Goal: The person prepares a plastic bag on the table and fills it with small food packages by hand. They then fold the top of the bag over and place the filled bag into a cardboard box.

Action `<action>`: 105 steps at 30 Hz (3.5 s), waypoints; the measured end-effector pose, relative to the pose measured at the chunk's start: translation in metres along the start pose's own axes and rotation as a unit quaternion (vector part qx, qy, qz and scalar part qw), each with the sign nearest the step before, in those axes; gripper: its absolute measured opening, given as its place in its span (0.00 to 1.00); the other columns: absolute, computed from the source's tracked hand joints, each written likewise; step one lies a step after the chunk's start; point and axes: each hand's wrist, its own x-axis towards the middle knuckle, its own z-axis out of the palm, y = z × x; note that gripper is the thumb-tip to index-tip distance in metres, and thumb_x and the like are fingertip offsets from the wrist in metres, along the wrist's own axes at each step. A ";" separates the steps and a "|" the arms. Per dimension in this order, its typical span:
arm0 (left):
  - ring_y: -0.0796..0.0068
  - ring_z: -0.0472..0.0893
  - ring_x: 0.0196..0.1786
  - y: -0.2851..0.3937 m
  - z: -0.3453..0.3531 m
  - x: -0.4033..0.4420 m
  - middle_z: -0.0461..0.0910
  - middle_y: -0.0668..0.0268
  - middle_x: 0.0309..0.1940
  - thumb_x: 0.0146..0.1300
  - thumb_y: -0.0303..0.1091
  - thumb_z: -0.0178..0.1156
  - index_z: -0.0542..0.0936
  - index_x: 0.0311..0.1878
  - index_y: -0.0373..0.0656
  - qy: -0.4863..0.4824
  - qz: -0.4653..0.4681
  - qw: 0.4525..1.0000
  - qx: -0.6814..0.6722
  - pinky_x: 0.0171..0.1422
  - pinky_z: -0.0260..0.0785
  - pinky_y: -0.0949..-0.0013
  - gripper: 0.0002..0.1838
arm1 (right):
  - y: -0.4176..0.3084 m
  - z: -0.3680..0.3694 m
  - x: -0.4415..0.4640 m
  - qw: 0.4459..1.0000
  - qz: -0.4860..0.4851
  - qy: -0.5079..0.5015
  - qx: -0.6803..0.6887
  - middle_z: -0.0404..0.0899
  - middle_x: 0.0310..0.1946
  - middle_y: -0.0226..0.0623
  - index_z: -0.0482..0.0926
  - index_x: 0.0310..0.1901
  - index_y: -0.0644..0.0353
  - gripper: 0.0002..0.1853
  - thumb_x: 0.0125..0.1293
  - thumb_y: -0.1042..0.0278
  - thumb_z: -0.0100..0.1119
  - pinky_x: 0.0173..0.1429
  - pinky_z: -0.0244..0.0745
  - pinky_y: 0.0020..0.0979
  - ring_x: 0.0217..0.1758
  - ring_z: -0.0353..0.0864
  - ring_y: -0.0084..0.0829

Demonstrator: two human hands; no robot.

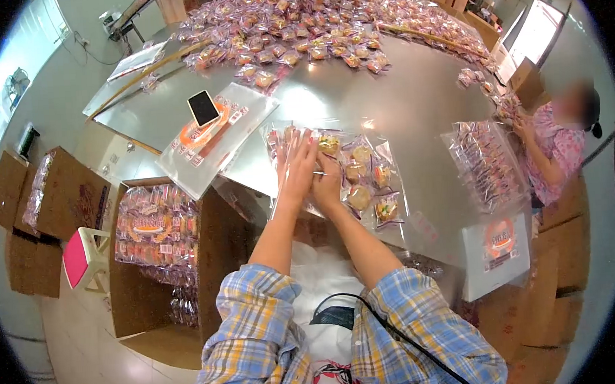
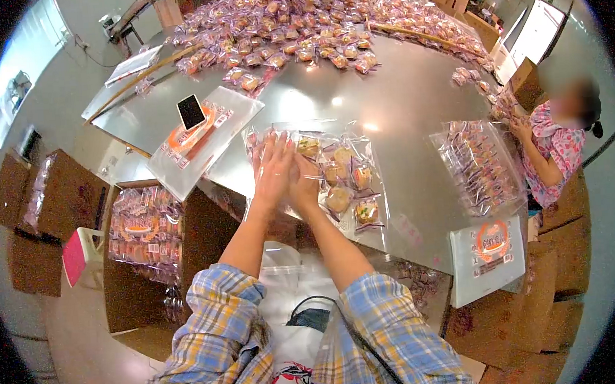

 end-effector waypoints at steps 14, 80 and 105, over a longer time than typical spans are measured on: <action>0.40 0.65 0.78 0.005 -0.002 0.016 0.73 0.48 0.69 0.65 0.35 0.60 0.67 0.75 0.35 -0.123 -0.006 0.983 0.134 0.81 0.58 0.48 0.35 | -0.005 -0.002 -0.003 0.999 -0.042 0.012 0.032 0.83 0.59 0.53 0.78 0.64 0.66 0.28 0.60 0.85 0.52 0.70 0.72 0.44 0.64 0.81 0.53; 0.36 0.74 0.65 0.031 -0.040 -0.004 0.72 0.43 0.66 0.65 0.24 0.62 0.73 0.71 0.38 0.075 -0.189 0.973 -0.111 0.68 0.71 0.45 0.29 | 0.033 0.000 0.019 0.993 -0.106 0.000 -0.045 0.80 0.51 0.47 0.76 0.66 0.56 0.25 0.67 0.75 0.62 0.54 0.81 0.44 0.51 0.85 0.48; 0.42 0.81 0.55 0.016 -0.023 0.019 0.79 0.42 0.54 0.70 0.35 0.60 0.71 0.67 0.27 0.007 -0.231 0.958 -0.168 0.54 0.76 0.47 0.27 | 0.026 -0.006 0.013 0.999 0.034 -0.030 -0.003 0.85 0.51 0.54 0.71 0.65 0.65 0.26 0.71 0.64 0.67 0.54 0.82 0.43 0.51 0.88 0.49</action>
